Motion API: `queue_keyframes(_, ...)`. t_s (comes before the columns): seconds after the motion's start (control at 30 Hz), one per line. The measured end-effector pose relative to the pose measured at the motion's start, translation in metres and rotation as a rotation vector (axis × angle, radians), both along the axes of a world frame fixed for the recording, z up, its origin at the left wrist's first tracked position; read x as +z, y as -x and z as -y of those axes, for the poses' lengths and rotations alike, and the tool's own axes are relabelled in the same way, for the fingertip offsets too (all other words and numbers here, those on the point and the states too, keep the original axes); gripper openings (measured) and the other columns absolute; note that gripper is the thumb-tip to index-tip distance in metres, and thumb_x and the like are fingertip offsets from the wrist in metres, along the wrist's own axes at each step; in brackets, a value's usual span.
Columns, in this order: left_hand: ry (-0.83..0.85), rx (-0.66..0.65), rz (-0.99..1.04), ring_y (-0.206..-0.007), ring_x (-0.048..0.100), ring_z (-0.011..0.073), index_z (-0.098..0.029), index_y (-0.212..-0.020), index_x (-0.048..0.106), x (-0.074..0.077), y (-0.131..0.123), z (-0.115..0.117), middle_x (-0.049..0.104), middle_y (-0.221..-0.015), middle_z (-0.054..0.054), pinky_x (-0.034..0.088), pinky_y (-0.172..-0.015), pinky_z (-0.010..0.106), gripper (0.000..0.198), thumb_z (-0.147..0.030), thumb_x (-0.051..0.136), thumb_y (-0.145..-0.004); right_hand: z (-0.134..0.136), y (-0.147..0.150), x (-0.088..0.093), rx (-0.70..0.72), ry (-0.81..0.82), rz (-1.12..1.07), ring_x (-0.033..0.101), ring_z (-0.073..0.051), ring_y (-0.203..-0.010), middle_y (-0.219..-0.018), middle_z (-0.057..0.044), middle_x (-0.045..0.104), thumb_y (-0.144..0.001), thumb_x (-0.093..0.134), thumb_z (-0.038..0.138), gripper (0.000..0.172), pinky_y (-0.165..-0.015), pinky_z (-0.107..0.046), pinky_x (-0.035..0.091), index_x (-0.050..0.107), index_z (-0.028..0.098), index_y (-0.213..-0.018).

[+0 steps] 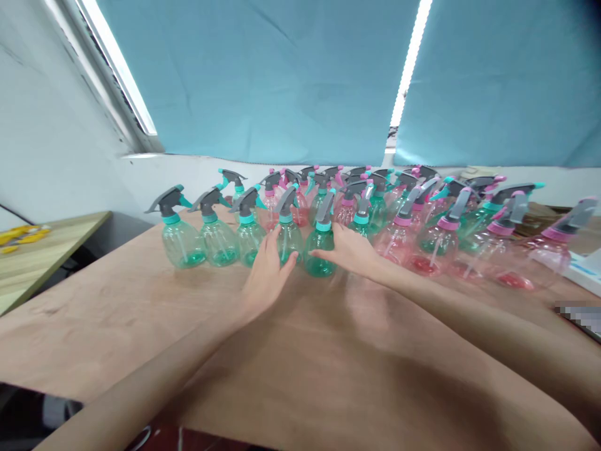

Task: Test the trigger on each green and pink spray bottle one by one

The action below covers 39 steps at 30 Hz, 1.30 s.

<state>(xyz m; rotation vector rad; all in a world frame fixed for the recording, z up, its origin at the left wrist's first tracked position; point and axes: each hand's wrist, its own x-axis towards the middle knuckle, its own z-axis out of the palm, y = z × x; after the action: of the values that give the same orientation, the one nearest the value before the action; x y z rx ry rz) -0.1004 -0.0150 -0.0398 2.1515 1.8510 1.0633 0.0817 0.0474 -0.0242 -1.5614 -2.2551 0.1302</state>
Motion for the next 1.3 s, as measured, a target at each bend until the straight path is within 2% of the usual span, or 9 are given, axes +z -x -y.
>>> queue_keyframes(0.23, -0.016, 0.086, -0.020, -0.116, 0.054, 0.0288, -0.018, -0.121, 0.048, 0.003, 0.009, 0.009, 0.056, -0.124, 0.013, 0.045, -0.094, 0.044, 0.038, -0.042, 0.048, -0.091, 0.022, -0.020, -0.014, 0.153, -0.041, -0.048, 0.063, -0.036, -0.098, -0.116, -0.019, 0.060, -0.083, 0.053, 0.061, 0.062, -0.073, -0.044, 0.050, 0.046, 0.013, -0.123)
queue_keyframes(0.33, 0.016, 0.181, 0.034, -0.083, 0.064, 0.0264, -0.018, -0.110, 0.052, 0.007, 0.026, 0.007, 0.065, -0.094, 0.008, 0.049, -0.076, 0.042, 0.032, -0.042, 0.048, -0.089, 0.035, -0.033, -0.016, 0.177, -0.054, -0.052, 0.063, -0.036, -0.096, -0.112, -0.019, 0.061, -0.085, 0.049, 0.062, 0.061, -0.072, -0.045, 0.050, 0.046, 0.013, -0.122)
queue_keyframes(0.47, 0.068, 0.110, 0.069, -0.071, 0.062, 0.0219, -0.020, -0.093, 0.057, 0.004, 0.032, 0.011, 0.065, -0.079, 0.003, 0.047, -0.068, 0.036, 0.022, -0.040, 0.049, -0.089, 0.052, -0.045, -0.014, 0.155, -0.039, -0.049, 0.065, -0.036, -0.086, -0.095, -0.014, 0.065, -0.084, 0.048, 0.065, 0.062, -0.064, -0.043, 0.049, 0.046, 0.015, -0.120)
queue_keyframes(0.63, 0.148, -0.087, 0.125, -0.078, 0.066, 0.0193, -0.023, -0.104, 0.059, 0.004, -0.006, 0.027, 0.068, -0.099, 0.004, 0.053, -0.068, 0.032, 0.028, -0.045, 0.056, -0.087, 0.072, -0.055, -0.014, 0.078, 0.012, -0.077, 0.065, -0.032, -0.066, -0.073, -0.007, 0.063, -0.073, 0.054, 0.075, 0.070, -0.049, -0.036, 0.043, 0.048, 0.016, -0.111)
queue_keyframes(0.73, 0.199, -0.284, 0.241, -0.113, 0.059, 0.0260, -0.023, -0.120, 0.052, 0.016, -0.034, 0.031, 0.061, -0.125, 0.008, 0.051, -0.089, 0.040, 0.046, -0.047, 0.063, -0.082, 0.086, -0.060, -0.014, 0.142, 0.020, -0.140, 0.066, -0.031, -0.072, -0.087, -0.009, 0.066, -0.071, 0.058, 0.073, 0.068, -0.053, -0.037, 0.046, 0.048, 0.019, -0.111)
queue_keyframes(0.87, 0.265, -0.468, 0.302, -0.120, 0.055, 0.0284, -0.026, -0.135, 0.040, 0.033, -0.070, 0.031, 0.048, -0.142, 0.010, 0.048, -0.096, 0.044, 0.068, -0.041, 0.071, -0.076, 0.099, -0.067, -0.017, 0.248, 0.000, -0.173, 0.066, -0.031, -0.083, -0.100, -0.011, 0.066, -0.072, 0.059, 0.071, 0.067, -0.063, -0.042, 0.051, 0.052, 0.020, -0.115)
queue_keyframes(1.07, 0.194, -0.701, 0.398, -0.093, 0.065, 0.0243, -0.021, -0.120, 0.050, 0.036, -0.113, 0.027, 0.066, -0.103, 0.007, 0.054, -0.082, 0.040, 0.040, -0.034, 0.062, -0.085, 0.106, -0.082, -0.022, 0.312, -0.093, -0.179, 0.060, -0.034, -0.103, -0.117, -0.013, 0.061, -0.070, 0.061, 0.071, 0.067, -0.076, -0.047, 0.053, 0.058, 0.023, -0.118)
queue_keyframes(1.17, 0.180, -0.709, 0.437, -0.085, 0.065, 0.0224, -0.020, -0.107, 0.054, 0.031, -0.127, 0.023, 0.065, -0.089, 0.004, 0.054, -0.076, 0.037, 0.021, -0.031, 0.055, -0.089, 0.104, -0.091, -0.027, 0.297, -0.131, -0.220, 0.059, -0.035, -0.104, -0.113, -0.015, 0.062, -0.070, 0.062, 0.071, 0.074, -0.077, -0.047, 0.054, 0.054, 0.019, -0.122)
queue_keyframes(1.3, 0.139, -0.683, 0.423, -0.084, 0.063, 0.0220, -0.019, -0.110, 0.055, 0.029, -0.135, 0.017, 0.064, -0.090, 0.005, 0.053, -0.076, 0.037, 0.024, -0.025, 0.053, -0.087, 0.095, -0.109, -0.041, 0.415, -0.097, -0.257, 0.058, -0.034, -0.108, -0.118, -0.018, 0.060, -0.072, 0.062, 0.070, 0.080, -0.087, -0.047, 0.051, 0.048, 0.015, -0.127)
